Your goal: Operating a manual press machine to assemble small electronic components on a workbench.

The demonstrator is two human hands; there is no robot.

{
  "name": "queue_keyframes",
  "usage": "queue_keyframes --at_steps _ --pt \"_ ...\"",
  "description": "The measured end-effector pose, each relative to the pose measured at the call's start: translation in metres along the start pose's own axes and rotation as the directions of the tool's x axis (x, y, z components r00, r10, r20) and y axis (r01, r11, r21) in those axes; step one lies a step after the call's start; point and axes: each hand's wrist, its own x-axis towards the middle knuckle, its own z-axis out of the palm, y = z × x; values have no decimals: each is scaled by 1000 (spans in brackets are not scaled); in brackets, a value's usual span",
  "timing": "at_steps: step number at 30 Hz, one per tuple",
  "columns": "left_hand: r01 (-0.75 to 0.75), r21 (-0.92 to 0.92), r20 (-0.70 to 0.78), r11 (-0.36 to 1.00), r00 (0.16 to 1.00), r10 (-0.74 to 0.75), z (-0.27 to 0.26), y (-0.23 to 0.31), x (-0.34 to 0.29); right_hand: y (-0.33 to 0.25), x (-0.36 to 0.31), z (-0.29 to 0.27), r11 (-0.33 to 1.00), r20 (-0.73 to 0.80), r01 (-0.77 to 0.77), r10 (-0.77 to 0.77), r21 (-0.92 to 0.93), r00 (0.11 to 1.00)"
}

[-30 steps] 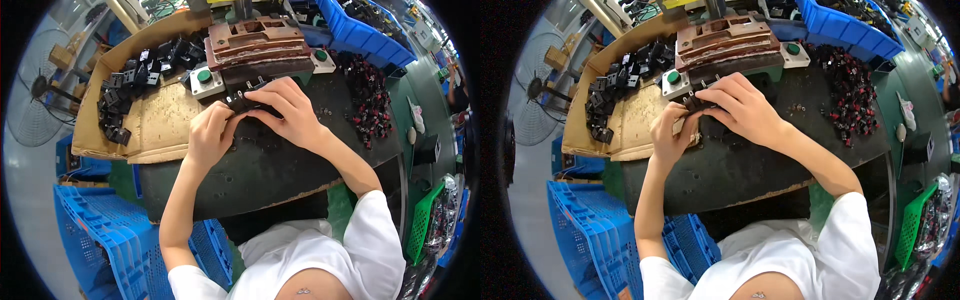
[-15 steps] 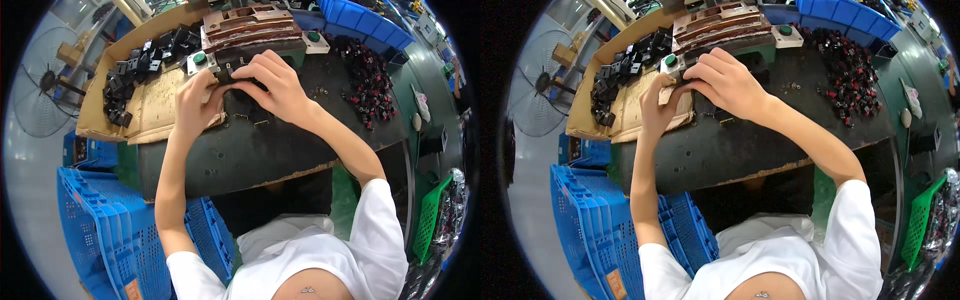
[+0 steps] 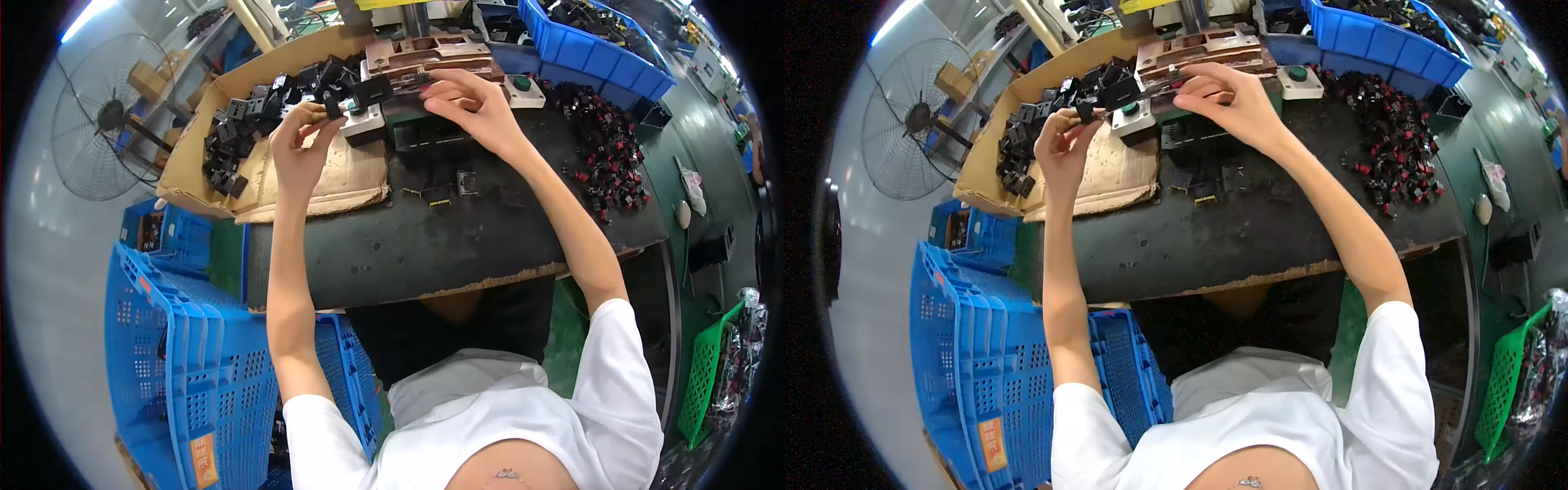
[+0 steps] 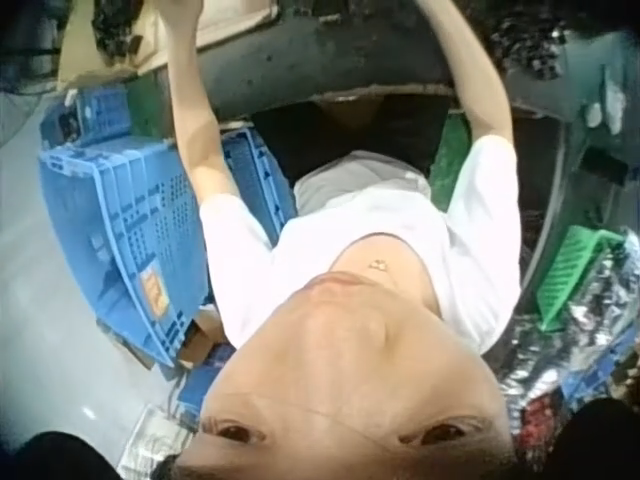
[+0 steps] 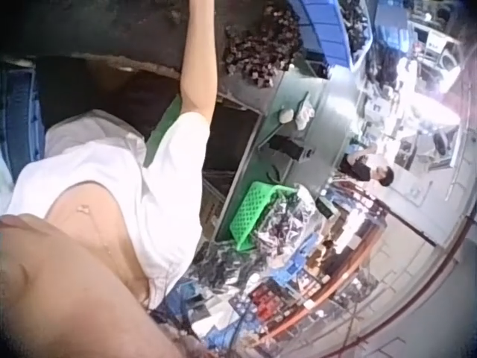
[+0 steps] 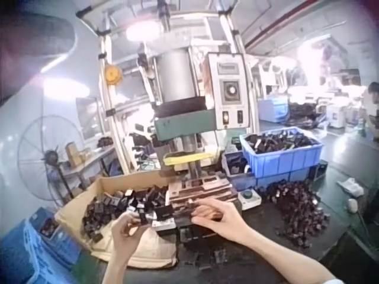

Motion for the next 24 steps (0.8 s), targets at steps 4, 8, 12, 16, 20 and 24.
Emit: queue_keyframes --at_steps 4,8,12,16,20,24 --pt "22 -26 25 999 999 -21 -5 -7 1 -2 3 2 994 -44 -84 87 63 995" --pt "5 -42 35 999 999 -3 -4 -12 1 -4 3 2 995 -59 -100 100 -6 993" --pt "5 -58 38 998 999 -3 -3 -12 1 -4 3 1 997 -52 -73 71 -23 996" --pt "8 -59 42 998 999 -6 -4 -11 1 0 3 2 999 -55 -48 47 -12 997" --pt "7 -54 38 999 999 -4 -4 -15 0 0 2 2 997 -62 -69 70 21 996" --pt "13 -34 31 999 999 -12 -3 -16 -1 0 2 2 997 -66 -74 74 -1 995"
